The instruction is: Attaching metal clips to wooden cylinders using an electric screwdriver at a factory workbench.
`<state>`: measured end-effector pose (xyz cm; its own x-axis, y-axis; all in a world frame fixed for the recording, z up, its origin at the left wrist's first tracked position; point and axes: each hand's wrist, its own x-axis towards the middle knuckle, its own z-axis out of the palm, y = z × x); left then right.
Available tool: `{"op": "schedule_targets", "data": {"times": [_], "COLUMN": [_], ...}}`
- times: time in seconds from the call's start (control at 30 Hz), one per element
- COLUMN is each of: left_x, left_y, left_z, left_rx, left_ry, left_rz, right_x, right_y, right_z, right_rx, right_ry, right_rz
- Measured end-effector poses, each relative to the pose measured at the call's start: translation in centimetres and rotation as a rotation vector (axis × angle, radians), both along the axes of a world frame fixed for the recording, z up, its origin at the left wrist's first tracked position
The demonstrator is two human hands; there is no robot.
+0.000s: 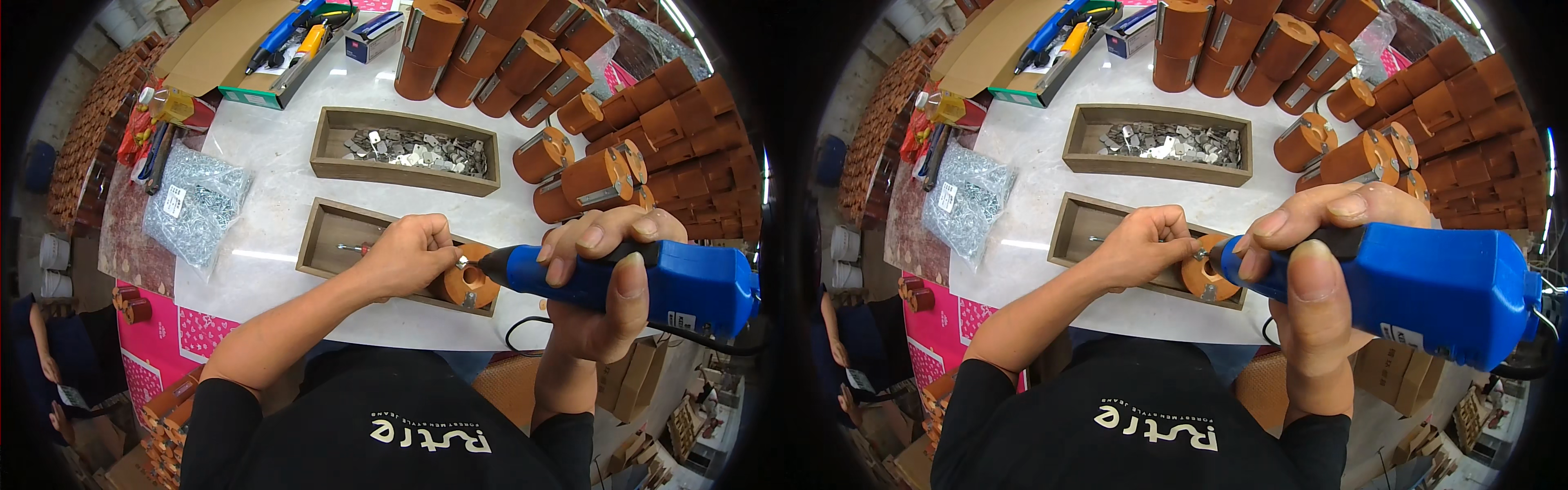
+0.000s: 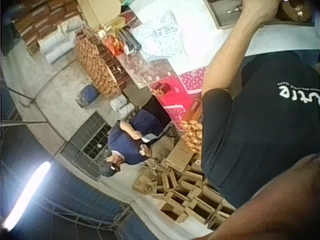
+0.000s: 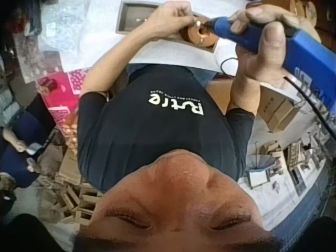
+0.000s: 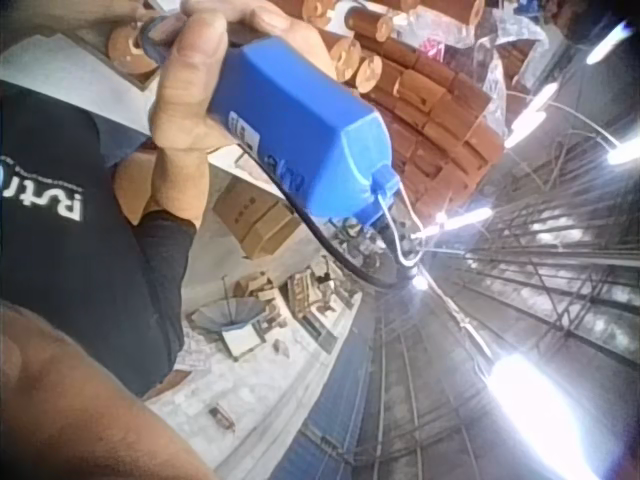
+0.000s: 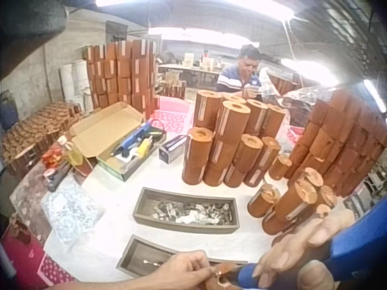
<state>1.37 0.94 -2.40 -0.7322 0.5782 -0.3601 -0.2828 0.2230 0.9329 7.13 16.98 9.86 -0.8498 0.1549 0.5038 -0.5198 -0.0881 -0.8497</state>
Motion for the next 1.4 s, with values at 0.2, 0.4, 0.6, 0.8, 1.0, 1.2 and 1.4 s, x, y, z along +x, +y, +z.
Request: {"op": "schedule_targets", "data": {"times": [0.2, 0.4, 0.6, 0.8, 1.0, 1.2, 1.4], "left_x": [-0.3, 0.1, 0.5, 0.5, 0.4, 0.2, 0.4], "left_y": [0.3, 0.1, 0.9, 1.0, 0.9, 1.1, 0.9], "left_z": [-0.8, -2.0, -3.5, -3.0, -1.9, -2.1, -1.8], "left_rx": [0.002, -0.07, 0.059, 0.068, 0.062, 0.025, 0.039], "left_ry": [0.066, 0.39, 0.322, 0.278, 0.203, 0.214, 0.199], "left_rz": [0.002, 0.036, 0.158, 0.138, 0.112, 0.111, 0.133], "right_x": [-0.4, -0.1, -0.9, -1.0, -1.0, -0.9, -0.7], "right_y": [-0.5, -1.4, -3.0, -2.4, -1.7, -2.2, -1.5], "right_z": [-0.2, -0.2, -0.5, -0.8, -1.3, -0.8, -0.9], "right_rx": [0.102, 0.071, 0.024, 0.068, 0.058, 0.018, 0.052], "right_ry": [0.03, -0.025, 0.06, 0.081, 0.025, 0.066, 0.054], "right_rz": [0.004, 0.075, 0.095, 0.137, 0.122, 0.135, 0.108]}}
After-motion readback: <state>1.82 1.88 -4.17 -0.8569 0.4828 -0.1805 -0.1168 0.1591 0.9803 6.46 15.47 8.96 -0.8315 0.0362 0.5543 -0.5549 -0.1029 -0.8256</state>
